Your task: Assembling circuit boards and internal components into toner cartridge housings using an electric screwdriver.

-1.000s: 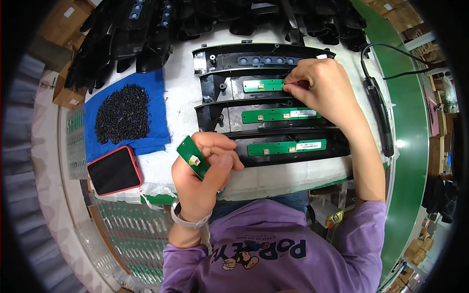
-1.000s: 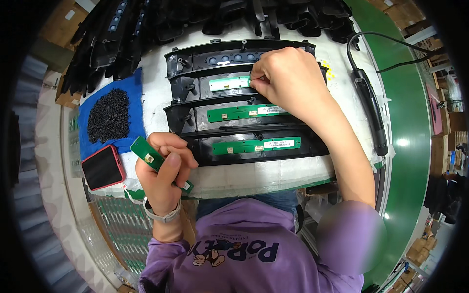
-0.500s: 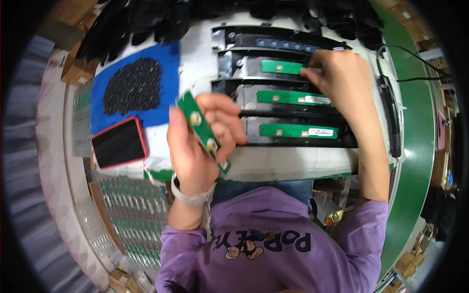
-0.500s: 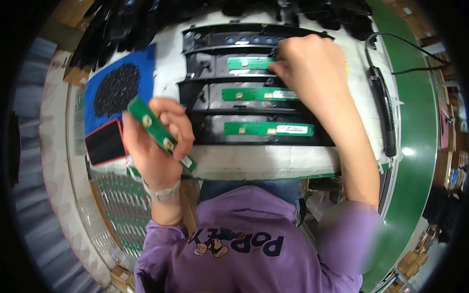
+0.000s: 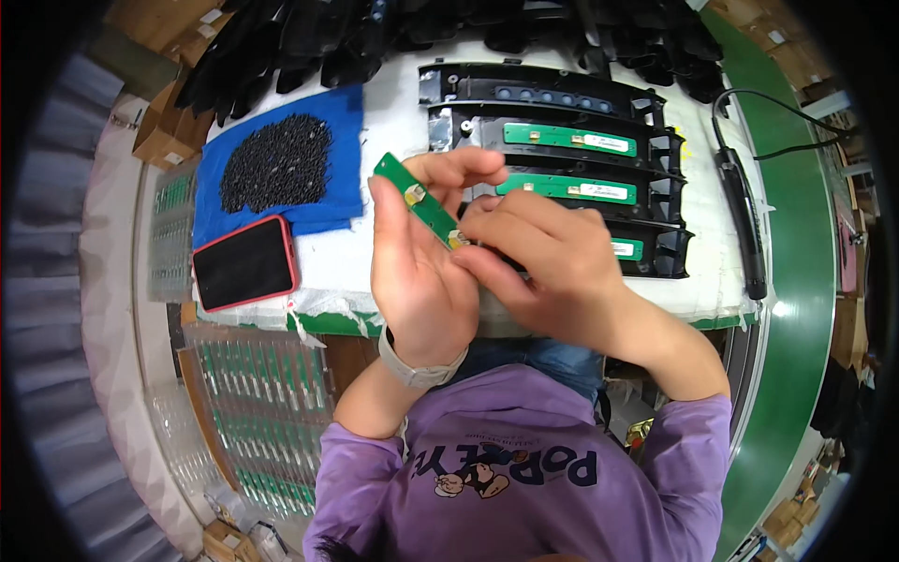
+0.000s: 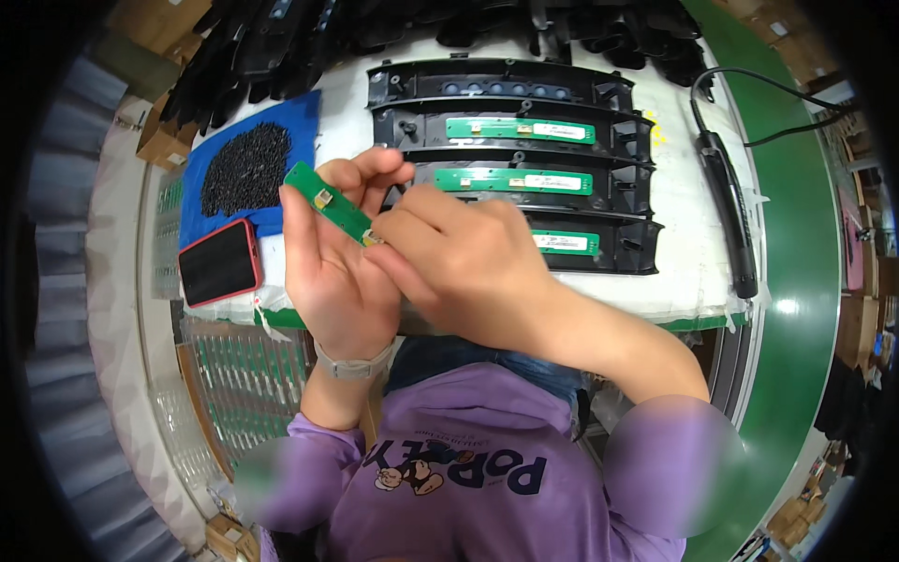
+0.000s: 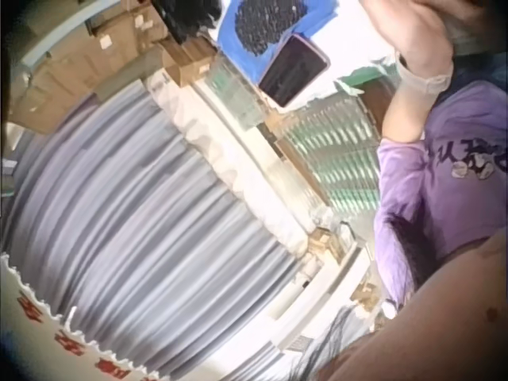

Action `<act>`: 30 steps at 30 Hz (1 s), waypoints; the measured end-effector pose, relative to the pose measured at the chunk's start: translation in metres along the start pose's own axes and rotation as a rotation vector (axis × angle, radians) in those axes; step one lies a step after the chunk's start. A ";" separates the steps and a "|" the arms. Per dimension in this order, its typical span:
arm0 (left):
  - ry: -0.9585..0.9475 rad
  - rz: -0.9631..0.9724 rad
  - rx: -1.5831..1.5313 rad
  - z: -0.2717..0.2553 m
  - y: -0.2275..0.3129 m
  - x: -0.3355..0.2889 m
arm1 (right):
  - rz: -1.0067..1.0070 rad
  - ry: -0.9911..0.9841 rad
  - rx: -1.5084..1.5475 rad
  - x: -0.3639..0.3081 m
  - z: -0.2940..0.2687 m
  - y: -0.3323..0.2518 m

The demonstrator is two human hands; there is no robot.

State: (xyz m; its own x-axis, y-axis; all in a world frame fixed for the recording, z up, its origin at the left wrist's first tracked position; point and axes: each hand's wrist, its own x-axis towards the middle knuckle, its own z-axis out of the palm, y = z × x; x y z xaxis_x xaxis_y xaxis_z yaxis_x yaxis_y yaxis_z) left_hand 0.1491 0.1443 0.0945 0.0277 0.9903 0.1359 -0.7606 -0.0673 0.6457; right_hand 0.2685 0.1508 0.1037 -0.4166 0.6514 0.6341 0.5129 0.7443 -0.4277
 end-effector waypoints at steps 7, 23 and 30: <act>-0.053 0.052 0.270 0.002 0.006 0.013 | 0.289 0.082 0.146 0.016 -0.042 0.016; -0.117 0.474 1.134 -0.031 0.026 0.048 | 0.312 -0.313 -0.303 0.048 -0.049 0.148; -0.145 0.372 1.162 -0.032 0.025 0.049 | 0.275 -0.298 -0.351 0.047 -0.047 0.148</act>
State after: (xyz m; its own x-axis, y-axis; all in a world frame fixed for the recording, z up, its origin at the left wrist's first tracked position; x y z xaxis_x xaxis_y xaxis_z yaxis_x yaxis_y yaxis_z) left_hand 0.1102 0.1946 0.0930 0.0609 0.8700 0.4893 0.2908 -0.4844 0.8251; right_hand 0.3599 0.2851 0.1003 -0.3999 0.8671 0.2969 0.8322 0.4792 -0.2788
